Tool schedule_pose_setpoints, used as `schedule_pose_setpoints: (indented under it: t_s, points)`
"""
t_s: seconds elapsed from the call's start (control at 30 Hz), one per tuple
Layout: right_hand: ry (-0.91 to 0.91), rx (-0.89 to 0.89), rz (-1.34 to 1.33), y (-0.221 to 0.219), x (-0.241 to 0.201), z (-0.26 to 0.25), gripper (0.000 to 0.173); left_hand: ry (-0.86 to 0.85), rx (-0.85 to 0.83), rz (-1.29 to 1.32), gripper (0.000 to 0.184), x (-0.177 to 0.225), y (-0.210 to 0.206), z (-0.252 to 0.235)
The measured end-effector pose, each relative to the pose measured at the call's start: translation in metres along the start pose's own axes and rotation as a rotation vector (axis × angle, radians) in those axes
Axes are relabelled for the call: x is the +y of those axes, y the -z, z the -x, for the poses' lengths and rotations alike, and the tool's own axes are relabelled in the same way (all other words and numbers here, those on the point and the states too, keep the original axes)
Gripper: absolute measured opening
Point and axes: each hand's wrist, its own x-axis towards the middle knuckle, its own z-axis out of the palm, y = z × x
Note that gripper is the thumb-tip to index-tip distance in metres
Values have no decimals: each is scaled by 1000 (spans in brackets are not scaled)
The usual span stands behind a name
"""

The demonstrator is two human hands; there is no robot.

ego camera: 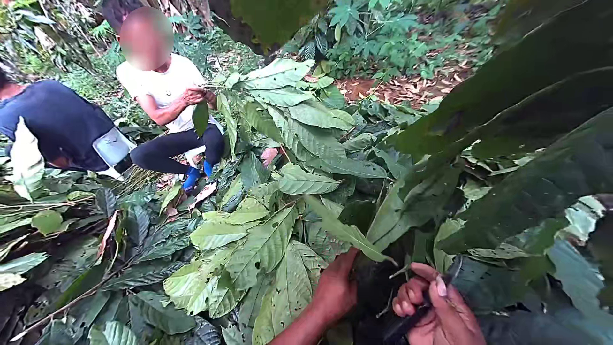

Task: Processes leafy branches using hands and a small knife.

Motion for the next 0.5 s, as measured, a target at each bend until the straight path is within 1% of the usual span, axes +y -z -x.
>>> schedule_pose_setpoints:
  t_s: [0.03, 0.07, 0.1, 0.13, 0.17, 0.23, 0.33, 0.4, 0.47, 0.5]
  points:
    - [25, -34, 12, -1, 1, 1, 23, 17, -1, 17, 59, 4, 0, 2]
    - [54, -68, 29, -2, 1, 3, 21, 55, 0, 56, 66, 8, 0, 2]
    - [82, -96, 52, -2, 1, 5, 22, 86, 10, 124, 73, 10, -1, 1]
    - [105, -115, 80, -3, 2, 6, 22, 104, 32, 198, 75, 10, -3, -1]
    - [114, -119, 103, -3, 2, 7, 22, 114, 50, 260, 71, 8, -4, -3]
    - [86, -85, 123, -3, 4, 6, 22, 138, 42, 282, 54, -1, -5, -6]
    - [15, -10, 109, -2, 4, 6, 22, 263, 32, 218, 45, -19, -4, -10]
    - [3, -3, 96, -1, 3, 6, 22, 327, 98, 234, 38, -29, 1, -23]
    - [2, -9, 85, -2, 1, 8, 22, 330, 141, 247, 33, -18, 19, -56]
    - [7, -10, 83, -4, 1, 9, 22, 294, 159, 250, 31, 0, 33, -80]
